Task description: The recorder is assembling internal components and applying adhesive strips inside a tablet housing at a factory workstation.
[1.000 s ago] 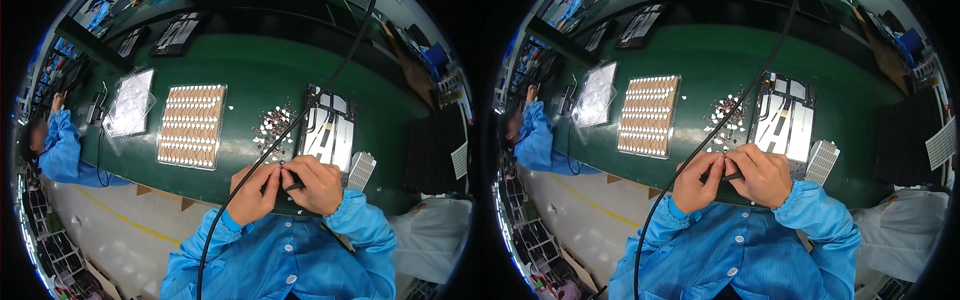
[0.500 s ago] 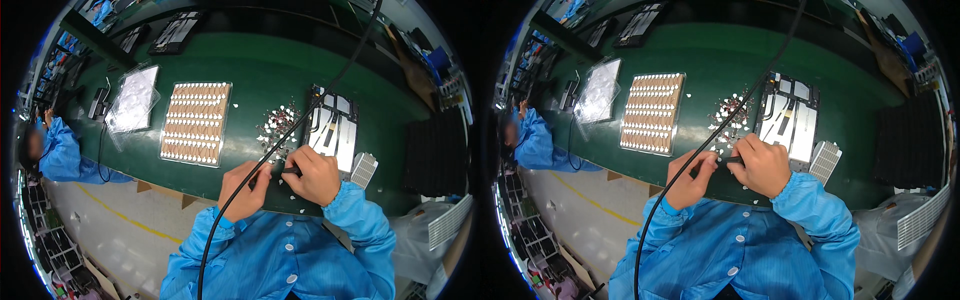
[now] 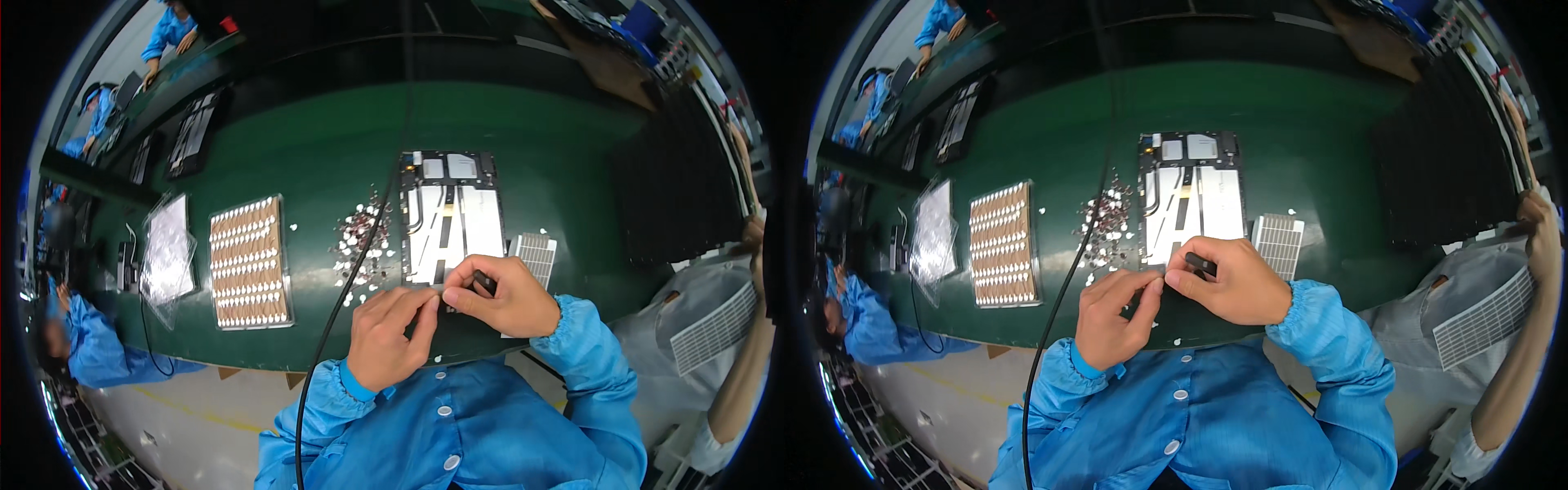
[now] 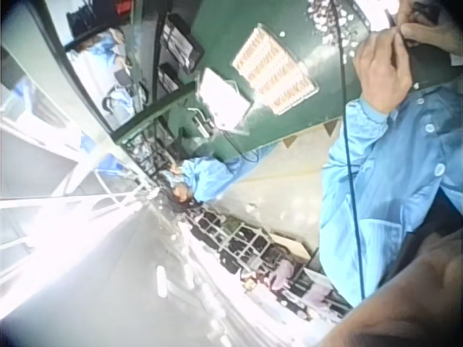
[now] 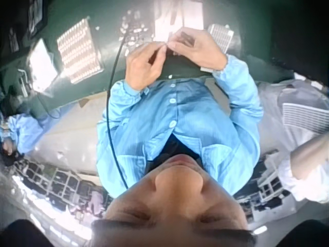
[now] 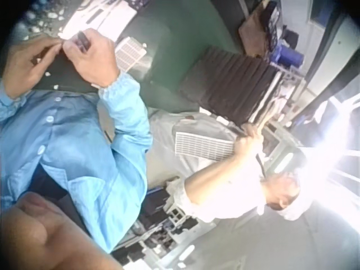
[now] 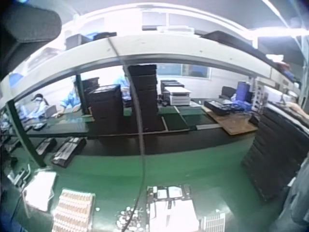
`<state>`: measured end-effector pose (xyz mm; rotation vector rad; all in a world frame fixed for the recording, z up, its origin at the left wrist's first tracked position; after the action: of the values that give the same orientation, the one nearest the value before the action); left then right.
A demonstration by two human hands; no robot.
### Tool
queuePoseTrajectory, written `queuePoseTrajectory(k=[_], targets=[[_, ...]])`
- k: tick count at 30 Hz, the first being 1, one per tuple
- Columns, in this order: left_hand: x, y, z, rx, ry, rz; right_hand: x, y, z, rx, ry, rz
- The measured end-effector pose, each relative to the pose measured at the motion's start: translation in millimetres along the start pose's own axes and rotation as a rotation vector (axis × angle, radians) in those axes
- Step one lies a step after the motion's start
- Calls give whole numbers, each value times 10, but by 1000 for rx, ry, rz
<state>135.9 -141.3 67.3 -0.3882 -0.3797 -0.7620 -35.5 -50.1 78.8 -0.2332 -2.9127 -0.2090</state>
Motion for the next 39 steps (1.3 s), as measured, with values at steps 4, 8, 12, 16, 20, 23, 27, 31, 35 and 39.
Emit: queuePoseTrajectory(k=[4,8,12,16,20,23,27,31,35,39], targets=[[-208,-316,127,-92,-43,-62,348,138,68,-58,-18,116],[-357,-707,183,-199,-171,-65,735,-52,63,8,40,189],[-524,-1060,-55,-79,-213,49,1188,-572,315,35,377,361],[-667,-1297,-58,38,-242,-4,1331,-888,543,-34,628,251],[-851,-1453,-136,80,-295,-53,1462,-972,551,-34,588,171],[-933,-1507,-198,103,-318,-79,1472,-1032,534,-83,582,133],[-1005,-1531,-261,93,-362,-96,1505,-983,675,-62,454,129],[-1047,-1554,-251,35,-412,-93,1478,-934,708,-70,368,146],[-1020,-1575,-238,27,-467,-130,1464,-961,728,-106,359,133],[-981,-1613,-160,-86,-524,-205,1571,-1049,741,-106,394,62]])
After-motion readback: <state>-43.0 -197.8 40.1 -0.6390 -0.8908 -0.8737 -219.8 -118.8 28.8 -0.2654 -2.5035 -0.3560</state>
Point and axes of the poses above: each hand's wrist, its own y-axis away from the middle knuckle, its own x-axis out of the back of the hand, z = x × y, the point moved 2 cm from there along -y, towards the middle knuckle, and after that the axes turned 7 degrees about x, right-handed, at the moved point
